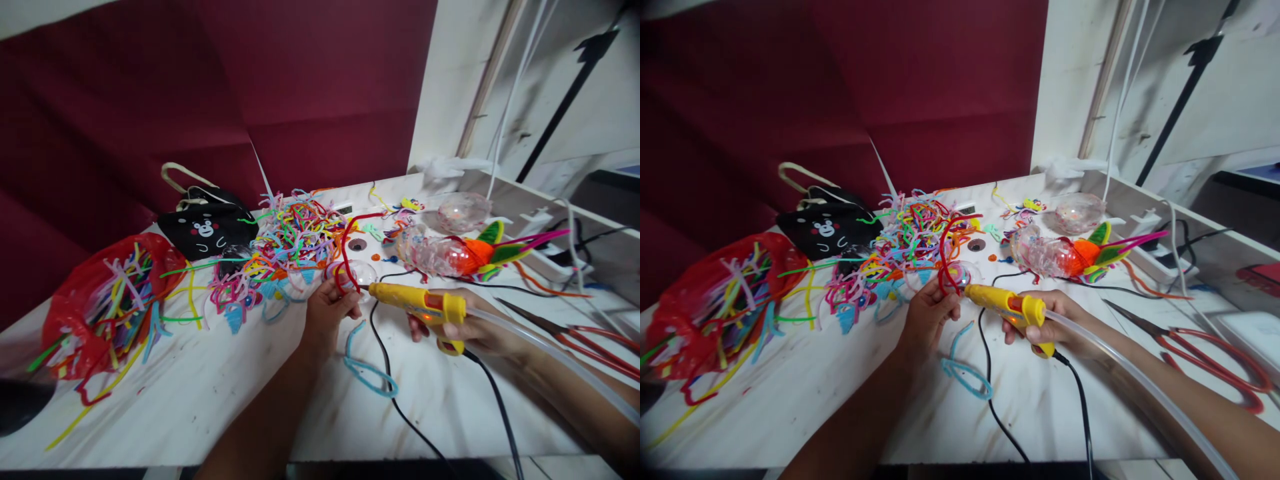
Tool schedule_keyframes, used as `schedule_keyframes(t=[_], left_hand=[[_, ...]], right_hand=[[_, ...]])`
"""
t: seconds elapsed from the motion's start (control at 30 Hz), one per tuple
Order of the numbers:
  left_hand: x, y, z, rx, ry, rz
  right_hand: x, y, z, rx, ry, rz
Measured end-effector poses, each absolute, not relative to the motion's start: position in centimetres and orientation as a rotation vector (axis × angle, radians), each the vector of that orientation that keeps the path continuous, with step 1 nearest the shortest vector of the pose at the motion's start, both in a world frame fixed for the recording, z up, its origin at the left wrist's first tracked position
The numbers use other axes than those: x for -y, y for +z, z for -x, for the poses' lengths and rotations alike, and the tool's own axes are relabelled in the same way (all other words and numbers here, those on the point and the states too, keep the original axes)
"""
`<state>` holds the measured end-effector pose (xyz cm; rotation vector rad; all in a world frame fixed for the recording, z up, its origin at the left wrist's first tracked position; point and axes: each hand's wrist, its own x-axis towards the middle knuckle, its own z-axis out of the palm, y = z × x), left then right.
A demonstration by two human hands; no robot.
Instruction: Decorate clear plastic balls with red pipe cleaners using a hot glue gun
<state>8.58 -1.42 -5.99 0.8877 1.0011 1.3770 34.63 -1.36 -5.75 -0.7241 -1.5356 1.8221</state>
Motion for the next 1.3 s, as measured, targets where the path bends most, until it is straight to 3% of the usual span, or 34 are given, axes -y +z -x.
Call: schedule_keyframes(t=[1.3], left_hand=[[1.4,-6.1,-8.9,-1.033,1.366,-0.914]], right_hand=[[0.5,-6.9,-35.2,1.589,1.760,0.715]])
